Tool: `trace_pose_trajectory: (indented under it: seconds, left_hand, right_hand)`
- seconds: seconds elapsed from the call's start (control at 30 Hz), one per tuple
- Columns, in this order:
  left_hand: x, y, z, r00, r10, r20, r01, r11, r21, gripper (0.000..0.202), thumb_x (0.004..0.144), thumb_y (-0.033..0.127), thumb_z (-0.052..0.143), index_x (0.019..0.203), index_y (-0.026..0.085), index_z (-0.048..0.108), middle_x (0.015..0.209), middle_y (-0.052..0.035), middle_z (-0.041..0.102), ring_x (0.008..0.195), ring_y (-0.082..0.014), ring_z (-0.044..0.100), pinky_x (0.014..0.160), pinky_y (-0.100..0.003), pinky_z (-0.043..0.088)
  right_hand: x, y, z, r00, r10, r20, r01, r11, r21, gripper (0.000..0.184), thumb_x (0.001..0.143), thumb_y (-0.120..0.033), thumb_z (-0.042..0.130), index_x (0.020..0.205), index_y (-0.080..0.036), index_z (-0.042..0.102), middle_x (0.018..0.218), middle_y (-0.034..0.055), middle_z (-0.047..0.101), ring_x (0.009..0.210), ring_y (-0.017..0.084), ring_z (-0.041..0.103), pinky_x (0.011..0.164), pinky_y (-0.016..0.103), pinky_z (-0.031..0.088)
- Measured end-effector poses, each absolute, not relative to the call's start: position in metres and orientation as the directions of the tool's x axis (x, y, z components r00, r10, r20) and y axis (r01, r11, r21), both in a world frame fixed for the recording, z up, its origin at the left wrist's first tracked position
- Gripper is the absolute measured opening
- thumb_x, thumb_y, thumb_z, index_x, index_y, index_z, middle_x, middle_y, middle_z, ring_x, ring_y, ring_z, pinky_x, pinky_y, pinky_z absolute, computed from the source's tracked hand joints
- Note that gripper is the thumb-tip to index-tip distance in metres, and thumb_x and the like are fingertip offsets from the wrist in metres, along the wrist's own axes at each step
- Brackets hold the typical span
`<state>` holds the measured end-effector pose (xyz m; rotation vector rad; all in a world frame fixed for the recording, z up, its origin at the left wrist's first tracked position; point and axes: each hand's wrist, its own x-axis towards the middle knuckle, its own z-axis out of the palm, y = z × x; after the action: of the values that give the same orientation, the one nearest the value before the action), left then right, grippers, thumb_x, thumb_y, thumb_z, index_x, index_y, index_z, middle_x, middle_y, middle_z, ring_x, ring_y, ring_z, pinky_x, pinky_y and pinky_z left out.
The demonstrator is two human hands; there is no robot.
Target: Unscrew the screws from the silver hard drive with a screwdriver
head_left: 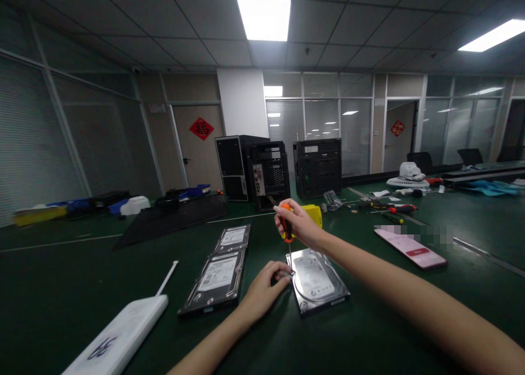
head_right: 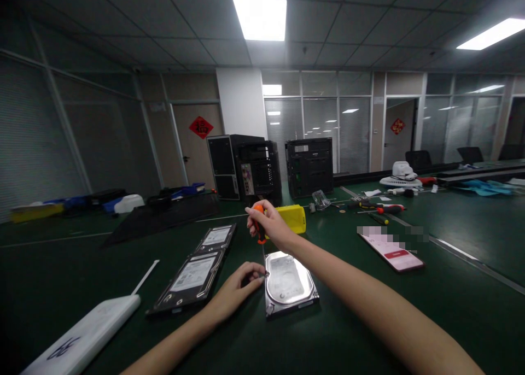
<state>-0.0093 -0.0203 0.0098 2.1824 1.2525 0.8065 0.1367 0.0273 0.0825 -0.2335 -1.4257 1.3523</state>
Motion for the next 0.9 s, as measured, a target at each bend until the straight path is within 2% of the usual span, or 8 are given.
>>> trace_pose_trajectory:
  seconds: [0.17, 0.3, 0.57, 0.8, 0.9]
  left_hand:
    - [-0.0079, -0.0202, 0.0108, 0.400, 0.885, 0.238, 0.584, -0.446, 0.678, 0.023, 0.077, 0.029, 0.047, 0.093, 0.017, 0.058, 0.086, -0.0028, 0.053, 0.081, -0.0170, 0.051, 0.076, -0.027, 0.040]
    - [-0.0085, -0.0183, 0.0092, 0.409, 0.879, 0.245, 0.577, -0.457, 0.676, 0.024, 0.076, 0.030, 0.048, 0.093, 0.017, 0.059, 0.084, -0.0024, 0.053, 0.080, -0.0170, 0.051, 0.076, -0.028, 0.039]
    - [-0.0105, -0.0178, 0.0077, 0.405, 0.883, 0.239, 0.571, -0.448, 0.687, 0.024, 0.076, 0.030, 0.049, 0.095, 0.017, 0.058, 0.086, -0.0022, 0.052, 0.081, -0.0168, 0.050, 0.076, -0.028, 0.039]
    - [-0.0101, -0.0184, 0.0072, 0.391, 0.884, 0.255, 0.561, -0.449, 0.696, 0.022, 0.076, 0.028, 0.049, 0.093, 0.018, 0.058, 0.087, -0.0023, 0.051, 0.082, -0.0164, 0.049, 0.077, -0.027, 0.039]
    - [-0.0102, -0.0183, 0.0072, 0.389, 0.887, 0.250, 0.566, -0.444, 0.694, 0.022, 0.075, 0.028, 0.050, 0.093, 0.018, 0.058, 0.087, -0.0021, 0.051, 0.082, -0.0166, 0.049, 0.077, -0.027, 0.039]
  right_hand:
    - [0.1365, 0.0268, 0.0815, -0.386, 0.727, 0.567, -0.524, 0.333, -0.784, 0.023, 0.075, -0.039, 0.054, 0.087, -0.020, 0.049, 0.060, -0.0061, 0.045, 0.046, 0.004, 0.040, 0.045, 0.017, 0.033]
    - [0.1352, 0.0271, 0.0806, -0.417, 0.707, 0.572, -0.563, 0.293, -0.773, 0.022, 0.079, -0.040, 0.047, 0.085, -0.018, 0.050, 0.062, -0.0044, 0.047, 0.046, 0.005, 0.041, 0.045, 0.018, 0.034]
    - [0.1358, 0.0219, 0.0849, -0.408, 0.733, 0.544, -0.531, 0.294, -0.795, 0.026, 0.072, -0.039, 0.058, 0.081, -0.018, 0.044, 0.067, -0.0031, 0.054, 0.053, 0.007, 0.051, 0.052, 0.021, 0.042]
    - [0.1353, 0.0250, 0.0814, -0.372, 0.748, 0.549, -0.501, 0.336, -0.798, 0.025, 0.073, -0.038, 0.057, 0.083, -0.019, 0.043, 0.063, -0.0046, 0.053, 0.049, 0.006, 0.047, 0.048, 0.018, 0.038]
    - [0.1361, 0.0256, 0.0808, -0.351, 0.749, 0.561, -0.506, 0.352, -0.787, 0.027, 0.073, -0.037, 0.057, 0.091, -0.021, 0.046, 0.061, -0.0061, 0.049, 0.048, 0.005, 0.044, 0.046, 0.017, 0.036]
